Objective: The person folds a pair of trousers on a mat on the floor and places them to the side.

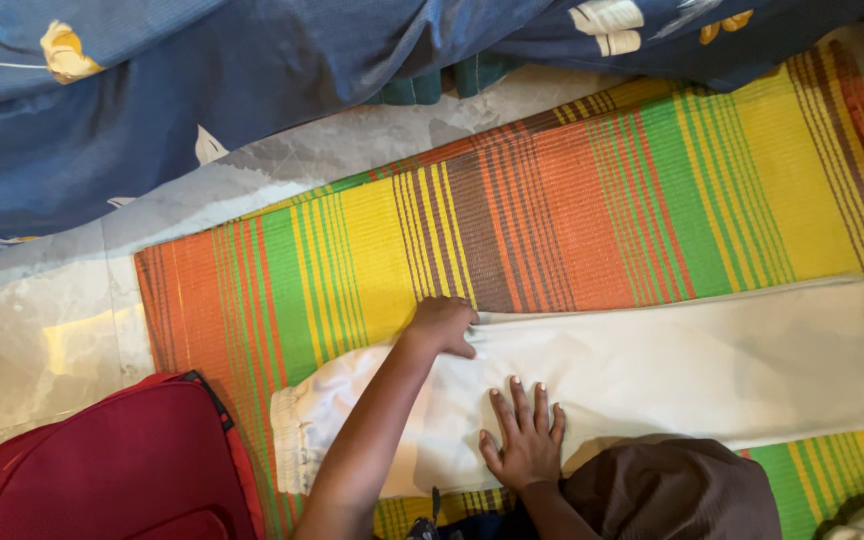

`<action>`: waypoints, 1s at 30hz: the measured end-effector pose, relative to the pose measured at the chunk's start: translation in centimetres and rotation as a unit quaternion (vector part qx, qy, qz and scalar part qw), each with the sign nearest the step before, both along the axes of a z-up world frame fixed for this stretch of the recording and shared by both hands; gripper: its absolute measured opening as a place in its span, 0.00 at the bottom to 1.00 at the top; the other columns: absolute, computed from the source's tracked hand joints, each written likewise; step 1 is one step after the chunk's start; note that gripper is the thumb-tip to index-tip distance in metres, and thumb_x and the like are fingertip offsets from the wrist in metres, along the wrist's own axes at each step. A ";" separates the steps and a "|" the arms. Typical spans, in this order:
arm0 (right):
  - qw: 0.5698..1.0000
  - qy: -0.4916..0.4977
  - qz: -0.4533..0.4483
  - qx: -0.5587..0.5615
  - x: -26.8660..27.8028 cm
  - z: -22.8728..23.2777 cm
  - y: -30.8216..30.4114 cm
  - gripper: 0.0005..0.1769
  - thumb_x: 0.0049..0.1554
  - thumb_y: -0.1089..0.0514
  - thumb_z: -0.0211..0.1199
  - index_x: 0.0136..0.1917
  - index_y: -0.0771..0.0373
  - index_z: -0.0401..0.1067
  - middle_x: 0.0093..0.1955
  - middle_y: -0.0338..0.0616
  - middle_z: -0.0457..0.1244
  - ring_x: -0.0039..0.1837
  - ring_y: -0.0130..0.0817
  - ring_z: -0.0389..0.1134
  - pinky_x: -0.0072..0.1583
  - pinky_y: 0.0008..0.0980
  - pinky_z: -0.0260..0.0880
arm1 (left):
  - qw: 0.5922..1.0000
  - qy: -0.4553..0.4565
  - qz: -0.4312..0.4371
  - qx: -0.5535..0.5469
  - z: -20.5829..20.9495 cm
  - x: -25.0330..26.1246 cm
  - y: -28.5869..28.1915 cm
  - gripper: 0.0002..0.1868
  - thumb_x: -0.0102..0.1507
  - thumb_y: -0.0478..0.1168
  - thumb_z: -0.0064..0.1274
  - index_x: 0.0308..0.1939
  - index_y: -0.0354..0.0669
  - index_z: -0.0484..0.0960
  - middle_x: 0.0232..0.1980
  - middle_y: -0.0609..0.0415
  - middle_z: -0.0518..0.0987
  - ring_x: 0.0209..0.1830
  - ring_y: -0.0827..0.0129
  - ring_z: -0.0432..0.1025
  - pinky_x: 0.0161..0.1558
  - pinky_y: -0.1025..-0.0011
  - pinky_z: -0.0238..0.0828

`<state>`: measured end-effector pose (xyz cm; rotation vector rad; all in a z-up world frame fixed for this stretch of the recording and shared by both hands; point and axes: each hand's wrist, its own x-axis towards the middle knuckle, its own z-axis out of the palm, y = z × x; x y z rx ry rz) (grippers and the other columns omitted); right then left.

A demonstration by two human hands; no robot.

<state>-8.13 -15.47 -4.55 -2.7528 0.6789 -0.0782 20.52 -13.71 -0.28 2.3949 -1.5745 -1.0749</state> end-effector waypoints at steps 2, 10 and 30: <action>1.000 -0.008 -0.001 0.000 0.1 0.1 0.0 0.40 0.52 0.35 0.53 0.76 0.41 0.56 0.83 0.42 0.43 0.82 0.57 0.38 0.73 0.67 0.36 | 0.997 -0.047 -0.040 0.045 1.4 0.1 -1.1 0.27 0.48 0.53 0.71 0.48 0.49 0.87 0.54 0.52 0.81 0.56 0.55 0.75 0.53 0.54 0.70; 1.000 0.003 -0.005 0.004 0.2 0.6 -0.1 0.40 0.52 0.36 0.54 0.76 0.42 0.57 0.82 0.42 0.43 0.81 0.56 0.41 0.73 0.66 0.37 | 0.940 -0.288 -0.172 0.063 2.7 0.7 -3.1 0.22 0.50 0.56 0.69 0.45 0.53 0.89 0.53 0.52 0.78 0.50 0.59 0.76 0.45 0.62 0.72; 1.000 0.022 -0.006 0.015 0.1 0.1 0.0 0.40 0.52 0.35 0.53 0.77 0.41 0.55 0.83 0.42 0.42 0.82 0.55 0.38 0.74 0.65 0.35 | 0.942 -0.214 0.208 -0.152 -6.1 -3.6 0.4 0.14 0.66 0.43 0.49 0.55 0.50 0.80 0.55 0.48 0.77 0.59 0.52 0.70 0.60 0.48 0.63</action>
